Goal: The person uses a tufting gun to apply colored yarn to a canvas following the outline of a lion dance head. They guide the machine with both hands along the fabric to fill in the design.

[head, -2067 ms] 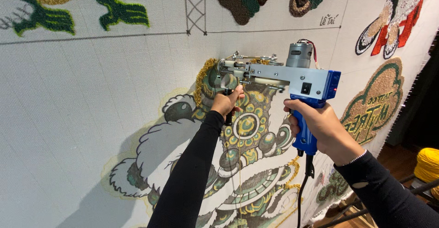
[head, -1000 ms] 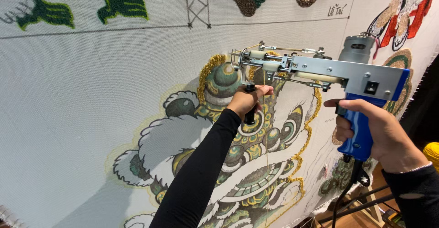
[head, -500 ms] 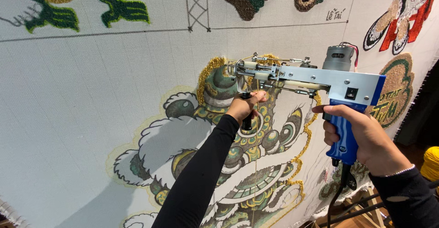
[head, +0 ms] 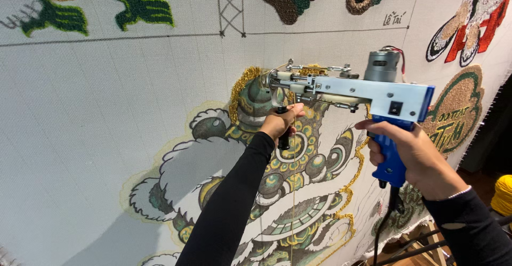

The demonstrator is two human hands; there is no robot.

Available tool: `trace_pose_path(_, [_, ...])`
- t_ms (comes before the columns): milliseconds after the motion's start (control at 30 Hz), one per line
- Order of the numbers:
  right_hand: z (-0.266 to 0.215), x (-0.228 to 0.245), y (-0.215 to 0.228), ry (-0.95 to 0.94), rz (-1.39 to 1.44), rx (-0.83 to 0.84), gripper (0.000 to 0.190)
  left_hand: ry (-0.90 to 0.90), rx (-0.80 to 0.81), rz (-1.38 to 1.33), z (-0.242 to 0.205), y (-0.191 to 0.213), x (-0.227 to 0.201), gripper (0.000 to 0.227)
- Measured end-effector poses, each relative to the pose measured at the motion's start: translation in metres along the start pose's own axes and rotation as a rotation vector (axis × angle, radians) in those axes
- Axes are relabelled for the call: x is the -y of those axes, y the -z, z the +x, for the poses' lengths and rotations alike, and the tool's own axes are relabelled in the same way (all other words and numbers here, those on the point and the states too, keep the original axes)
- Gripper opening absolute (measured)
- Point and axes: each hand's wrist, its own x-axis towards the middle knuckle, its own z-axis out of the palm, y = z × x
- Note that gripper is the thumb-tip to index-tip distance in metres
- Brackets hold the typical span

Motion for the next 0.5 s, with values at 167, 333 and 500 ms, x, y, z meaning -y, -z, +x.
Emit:
trace_pose_path(167, [0.018, -0.009, -0.026, 0.023, -0.048, -0.041, 0.019, 0.007, -0.063, 0.055, 0.012, 0.023, -0.003, 0.045])
trace_pose_path(333, [0.025, -0.015, -0.047, 0.108, -0.075, -0.053, 0.015, -0.014, -0.137, 0.083, 0.021, 0.040, -0.004, 0.045])
trace_pose_path(500, [0.034, -0.020, -0.056, 0.057, -0.015, -0.067, 0.013, -0.066, -0.114, 0.134, 0.029, 0.053, -0.001, 0.048])
